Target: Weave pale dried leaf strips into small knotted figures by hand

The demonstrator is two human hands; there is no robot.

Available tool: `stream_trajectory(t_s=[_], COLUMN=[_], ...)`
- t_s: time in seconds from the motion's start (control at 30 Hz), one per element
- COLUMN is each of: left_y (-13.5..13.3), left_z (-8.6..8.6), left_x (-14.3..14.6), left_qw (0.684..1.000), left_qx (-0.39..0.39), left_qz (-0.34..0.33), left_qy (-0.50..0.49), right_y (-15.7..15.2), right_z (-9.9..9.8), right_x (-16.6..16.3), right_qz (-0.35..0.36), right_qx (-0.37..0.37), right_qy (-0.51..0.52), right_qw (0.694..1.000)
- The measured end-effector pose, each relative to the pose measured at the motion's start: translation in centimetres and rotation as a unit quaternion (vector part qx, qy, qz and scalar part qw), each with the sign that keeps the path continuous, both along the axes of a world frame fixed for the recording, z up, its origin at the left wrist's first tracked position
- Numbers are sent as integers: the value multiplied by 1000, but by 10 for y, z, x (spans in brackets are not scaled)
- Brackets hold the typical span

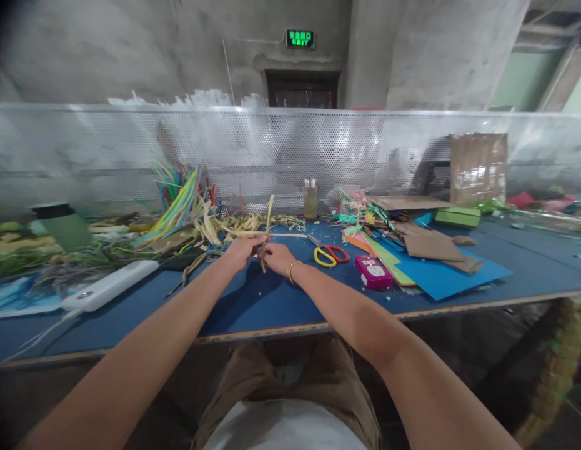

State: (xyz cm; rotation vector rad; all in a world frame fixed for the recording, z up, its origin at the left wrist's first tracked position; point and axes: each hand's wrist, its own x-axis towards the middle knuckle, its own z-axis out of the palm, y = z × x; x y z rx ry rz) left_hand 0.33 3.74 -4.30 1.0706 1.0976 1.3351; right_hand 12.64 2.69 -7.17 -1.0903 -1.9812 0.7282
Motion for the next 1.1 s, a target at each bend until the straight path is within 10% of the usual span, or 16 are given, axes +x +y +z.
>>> stream_trajectory(t_s=[0.27, 0.5, 1.1], left_y=[4, 0, 11], left_z=[1, 6, -10], left_x=[-4, -2, -4], left_qw=[998, 996, 991], left_qx=[44, -7, 88], left_qz=[5, -91, -59], left_qy=[51, 3, 84], right_y=[21, 34, 25], right_z=[-2, -5, -2], right_x=[15, 22, 19], right_qz=[-175, -89, -71], right_qx=[42, 80, 19], right_qy=[98, 99, 93], right_qw=[979, 988, 993])
